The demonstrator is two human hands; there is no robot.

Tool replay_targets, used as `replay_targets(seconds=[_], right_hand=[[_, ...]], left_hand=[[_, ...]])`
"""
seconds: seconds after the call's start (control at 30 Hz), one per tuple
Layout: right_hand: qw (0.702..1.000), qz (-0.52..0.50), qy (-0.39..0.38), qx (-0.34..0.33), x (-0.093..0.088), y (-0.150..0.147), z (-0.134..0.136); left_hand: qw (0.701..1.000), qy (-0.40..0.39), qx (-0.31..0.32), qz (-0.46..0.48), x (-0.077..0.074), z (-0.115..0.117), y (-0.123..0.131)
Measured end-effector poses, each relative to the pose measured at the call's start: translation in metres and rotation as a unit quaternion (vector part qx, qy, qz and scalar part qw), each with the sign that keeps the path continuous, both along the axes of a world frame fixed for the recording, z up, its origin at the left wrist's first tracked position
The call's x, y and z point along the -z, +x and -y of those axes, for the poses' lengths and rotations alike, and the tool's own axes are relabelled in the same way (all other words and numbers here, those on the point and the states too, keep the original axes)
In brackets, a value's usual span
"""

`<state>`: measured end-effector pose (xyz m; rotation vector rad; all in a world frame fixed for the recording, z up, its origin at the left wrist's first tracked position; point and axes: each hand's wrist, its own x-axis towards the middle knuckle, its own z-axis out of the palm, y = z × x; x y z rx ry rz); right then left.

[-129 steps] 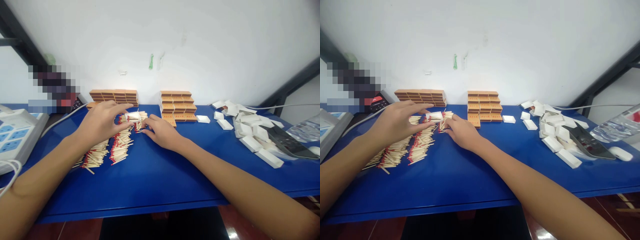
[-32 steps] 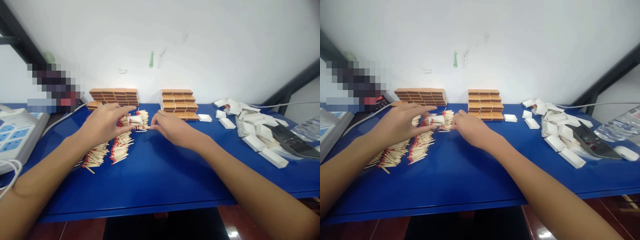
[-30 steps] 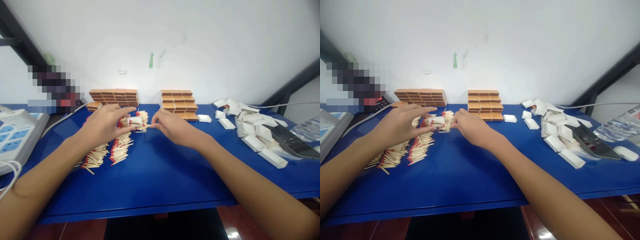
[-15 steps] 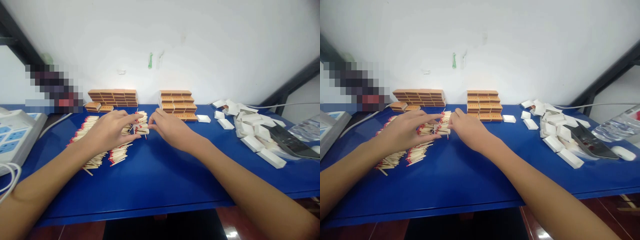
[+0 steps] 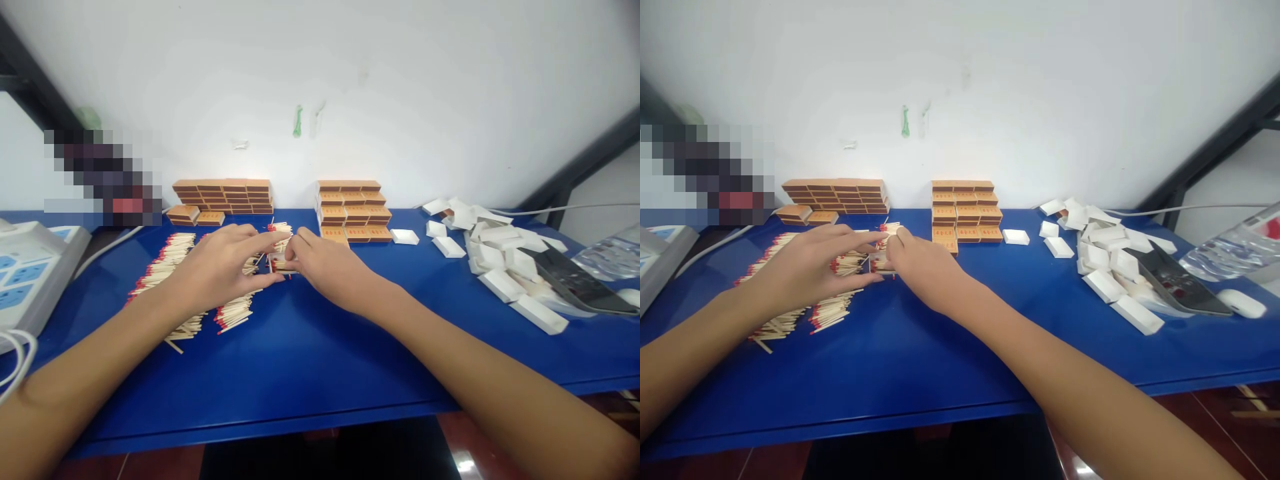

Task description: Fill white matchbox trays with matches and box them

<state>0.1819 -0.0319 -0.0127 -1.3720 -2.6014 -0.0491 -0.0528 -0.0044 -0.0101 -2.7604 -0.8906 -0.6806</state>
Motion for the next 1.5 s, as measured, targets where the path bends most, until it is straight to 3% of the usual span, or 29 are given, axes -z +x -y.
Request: replay_targets(seconds=[0.1,0.27,0.43,0.57,0.77,0.87,1.07,1.5], right_hand=[[0.998,-0.063,0.005,-0.003,-0.001,0.004,-0.002],[0.985,-0.160,0.006,0.063,0.004,0.008,-0.009],[0.984,-0.156,-0.054,0.073,0.021,-0.001,-0.011],[0.982,-0.155,-0.070,0.078,0.022,-0.003,-0.013],[0.983,-0.160,-0.087,-0.033,0.018,0.018,-0.022],[0.981,-0.144,-0.118,-0.058,0.019,0.025,-0.027],[0.984,-0.120,-0.127,-0.036,0.019,0.027,-0.031],[0.985,-0.150,-0.081,0.012,0.022,-0.001,-0.009]], left_hand=[[1.000,0.003,-0.004,0.014,-0.003,-0.005,-0.004],[0.998,0.013,-0.053,0.041,-0.011,-0.013,-0.012],[0.997,0.017,-0.067,0.047,-0.014,-0.014,-0.012],[0.996,0.015,-0.081,0.033,-0.013,-0.012,-0.011],[0.996,0.013,-0.077,0.028,-0.012,-0.014,-0.012],[0.997,0.016,-0.075,0.028,-0.011,-0.014,-0.013],[0.997,0.021,-0.070,0.030,-0.014,-0.014,-0.014],[0.997,0.022,-0.063,0.030,-0.013,-0.014,-0.012]])
